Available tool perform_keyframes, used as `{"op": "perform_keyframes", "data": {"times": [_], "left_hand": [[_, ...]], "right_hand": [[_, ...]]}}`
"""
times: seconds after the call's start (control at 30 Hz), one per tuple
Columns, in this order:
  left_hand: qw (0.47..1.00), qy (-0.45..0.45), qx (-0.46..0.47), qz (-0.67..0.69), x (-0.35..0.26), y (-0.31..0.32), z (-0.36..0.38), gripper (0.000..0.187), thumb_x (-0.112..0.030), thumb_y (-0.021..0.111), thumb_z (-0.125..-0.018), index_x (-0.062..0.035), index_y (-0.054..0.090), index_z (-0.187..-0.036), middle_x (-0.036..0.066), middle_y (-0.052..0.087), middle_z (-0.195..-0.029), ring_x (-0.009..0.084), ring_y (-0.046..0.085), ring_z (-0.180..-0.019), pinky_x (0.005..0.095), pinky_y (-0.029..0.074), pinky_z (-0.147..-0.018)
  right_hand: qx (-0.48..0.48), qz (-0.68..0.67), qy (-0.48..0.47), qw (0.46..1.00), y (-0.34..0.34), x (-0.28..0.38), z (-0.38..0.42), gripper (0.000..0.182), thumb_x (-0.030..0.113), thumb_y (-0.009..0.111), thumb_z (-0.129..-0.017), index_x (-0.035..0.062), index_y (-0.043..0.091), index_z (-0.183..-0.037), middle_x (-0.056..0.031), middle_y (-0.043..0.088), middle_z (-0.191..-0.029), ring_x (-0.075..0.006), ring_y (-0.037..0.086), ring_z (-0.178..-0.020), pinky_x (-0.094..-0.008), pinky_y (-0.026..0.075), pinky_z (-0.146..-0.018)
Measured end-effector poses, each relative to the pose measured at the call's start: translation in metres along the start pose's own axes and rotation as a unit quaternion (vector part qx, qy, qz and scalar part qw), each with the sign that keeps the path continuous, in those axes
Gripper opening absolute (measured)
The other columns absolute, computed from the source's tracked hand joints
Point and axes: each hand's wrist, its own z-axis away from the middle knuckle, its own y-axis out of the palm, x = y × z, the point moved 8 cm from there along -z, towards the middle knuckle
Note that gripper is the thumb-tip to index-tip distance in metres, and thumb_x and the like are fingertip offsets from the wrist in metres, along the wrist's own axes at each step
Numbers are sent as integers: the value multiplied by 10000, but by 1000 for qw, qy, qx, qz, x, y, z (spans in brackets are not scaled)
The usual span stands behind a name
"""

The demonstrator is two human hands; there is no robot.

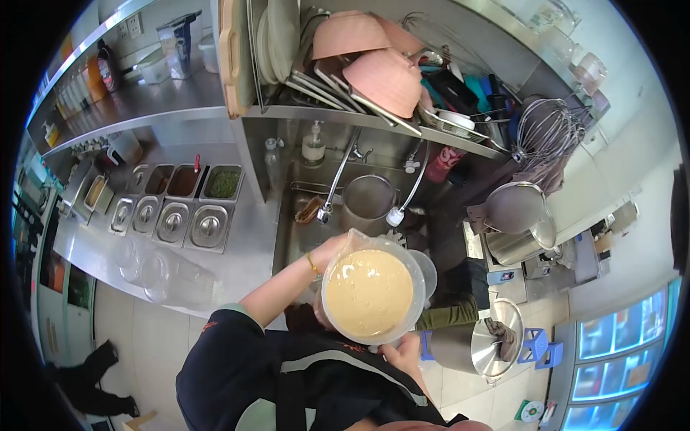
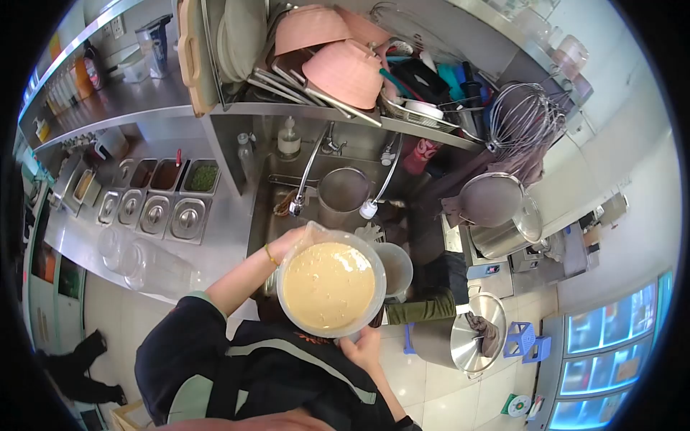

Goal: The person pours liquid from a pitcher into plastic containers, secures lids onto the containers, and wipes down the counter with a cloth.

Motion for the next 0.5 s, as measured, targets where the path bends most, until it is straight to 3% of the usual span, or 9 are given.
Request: {"op": "perform_keyframes", "data": {"times": [0.1,0.2,0.23,0.3,0.33,0.43,0.47,0.5], "left_hand": [[999,-36,-11,-26,8,1,9,334,-259,519,-916,-55,533,-1181,54,567,-1157,142,533,-1050,314,434,-916],[991,78,32,-106,16,-11,10,332,-269,528,-912,-64,539,-1173,47,568,-1151,133,537,-1032,311,442,-902],[999,-28,11,25,32,-18,10,295,-257,530,-912,-75,553,-1143,34,579,-1118,118,544,-994,310,456,-879],[992,-58,76,88,20,0,22,251,-247,533,-911,-65,571,-1080,35,593,-1057,116,547,-966,305,465,-857],[943,124,81,-300,-12,8,31,271,-260,533,-910,-51,573,-1079,47,591,-1059,128,539,-986,305,448,-873],[984,83,95,-123,12,-1,21,339,-318,431,-947,-62,538,-1141,52,575,-1130,167,546,-1005,318,434,-889],[960,144,110,-215,5,0,22,369,-332,421,-951,-67,511,-1191,47,553,-1164,156,541,-1018,317,429,-904],[975,97,90,-177,15,-9,23,395,-352,420,-947,-66,502,-1207,54,547,-1177,155,539,-1029,320,429,-907]], "right_hand": [[-9,61,-23,998,9,-14,11,198,117,587,-652,-21,638,-784,-133,640,-654,-216,630,-592,-313,476,-558],[-45,70,-86,993,14,-18,19,203,131,603,-643,-19,636,-776,-153,629,-659,-235,626,-600,-328,471,-561],[-51,76,-110,990,18,-15,24,199,128,603,-644,-19,635,-774,-153,628,-656,-231,624,-593,-328,470,-558],[-16,60,5,998,26,-36,31,175,110,593,-649,-19,631,-761,-147,627,-647,-220,618,-577,-321,468,-549],[-31,20,26,999,30,-25,32,159,86,576,-659,-23,624,-766,-128,626,-631,-205,611,-562,-307,469,-544],[-63,-4,-21,998,33,-36,36,165,71,566,-664,-26,621,-784,-111,628,-626,-194,607,-556,-299,471,-546],[-64,0,-12,998,33,-40,37,164,74,567,-662,-20,619,-786,-101,627,-623,-190,607,-561,-304,473,-551],[-61,9,-7,998,35,-41,37,154,74,569,-659,-16,618,-774,-98,625,-616,-186,607,-561,-301,471,-550]]}}
